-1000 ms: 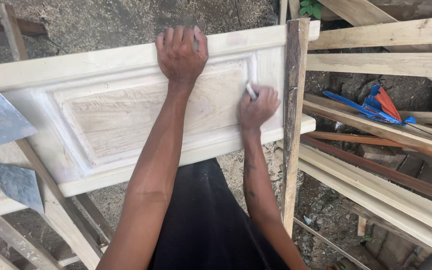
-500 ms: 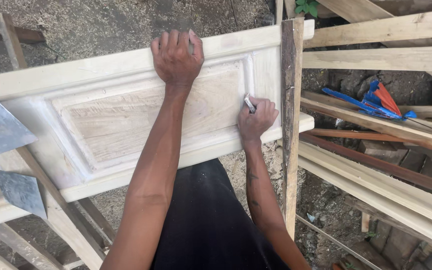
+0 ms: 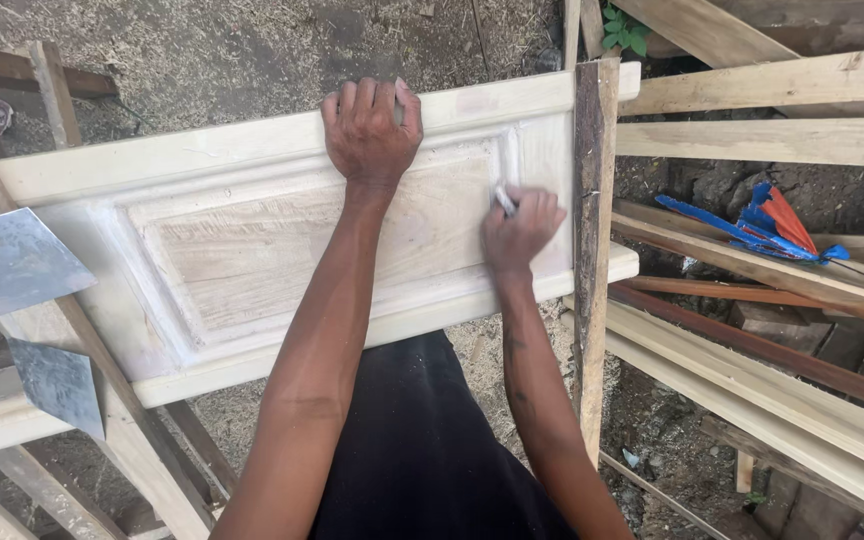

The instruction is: The person sands a white wooden door panel using a sanding block. They move the block along the edges and flat surfaces, applying pressure to smooth the wood. The person adjusts their grip and position to reach different areas of the panel.

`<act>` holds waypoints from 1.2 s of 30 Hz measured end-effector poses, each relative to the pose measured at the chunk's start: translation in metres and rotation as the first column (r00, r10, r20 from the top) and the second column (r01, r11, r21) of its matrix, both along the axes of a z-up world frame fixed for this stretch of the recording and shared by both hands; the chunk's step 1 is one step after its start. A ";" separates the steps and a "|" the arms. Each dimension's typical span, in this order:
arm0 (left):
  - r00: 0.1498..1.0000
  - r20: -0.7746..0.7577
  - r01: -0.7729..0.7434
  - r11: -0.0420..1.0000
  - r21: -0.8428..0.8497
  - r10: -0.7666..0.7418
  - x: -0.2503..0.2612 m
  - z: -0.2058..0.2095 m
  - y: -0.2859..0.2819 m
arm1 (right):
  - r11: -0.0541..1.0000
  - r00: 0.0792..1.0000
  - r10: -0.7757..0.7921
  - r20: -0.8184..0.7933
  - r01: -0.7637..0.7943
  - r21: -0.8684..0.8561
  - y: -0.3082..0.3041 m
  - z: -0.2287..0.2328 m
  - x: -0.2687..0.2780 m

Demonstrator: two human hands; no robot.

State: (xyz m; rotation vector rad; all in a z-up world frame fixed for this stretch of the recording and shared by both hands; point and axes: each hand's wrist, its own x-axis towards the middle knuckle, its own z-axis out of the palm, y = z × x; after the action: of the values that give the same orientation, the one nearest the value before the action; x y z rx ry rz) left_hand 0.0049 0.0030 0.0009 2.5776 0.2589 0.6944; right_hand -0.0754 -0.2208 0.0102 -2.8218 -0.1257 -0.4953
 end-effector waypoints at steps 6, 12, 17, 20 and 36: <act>1.000 0.015 0.005 1.000 0.011 -0.005 -0.003 -0.004 -0.005 | 0.997 0.998 0.065 -0.014 -0.066 -0.051 0.006 0.021 0.021; 0.998 0.063 -0.009 1.000 0.024 0.007 0.009 0.000 -0.001 | 0.998 0.990 0.002 -0.140 -0.012 -0.068 -0.003 0.045 -0.031; 0.999 0.030 -0.015 1.000 0.012 0.014 0.006 0.003 0.001 | 0.992 0.993 0.070 -0.091 -0.080 -0.102 -0.009 0.042 -0.031; 0.999 0.040 -0.018 1.000 0.001 0.018 -0.002 0.008 0.000 | 0.994 0.997 0.074 -0.023 -0.076 -0.079 0.002 0.018 0.008; 0.998 0.064 -0.027 1.000 0.002 0.027 0.009 -0.002 -0.002 | 0.986 0.983 0.160 0.088 -0.155 -0.065 0.009 0.016 0.054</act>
State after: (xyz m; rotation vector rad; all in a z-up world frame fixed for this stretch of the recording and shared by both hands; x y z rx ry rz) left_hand 0.0140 0.0011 -0.0015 2.5541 0.2726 0.7864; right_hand -0.0214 -0.2114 0.0257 -2.8146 -0.3846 -0.5948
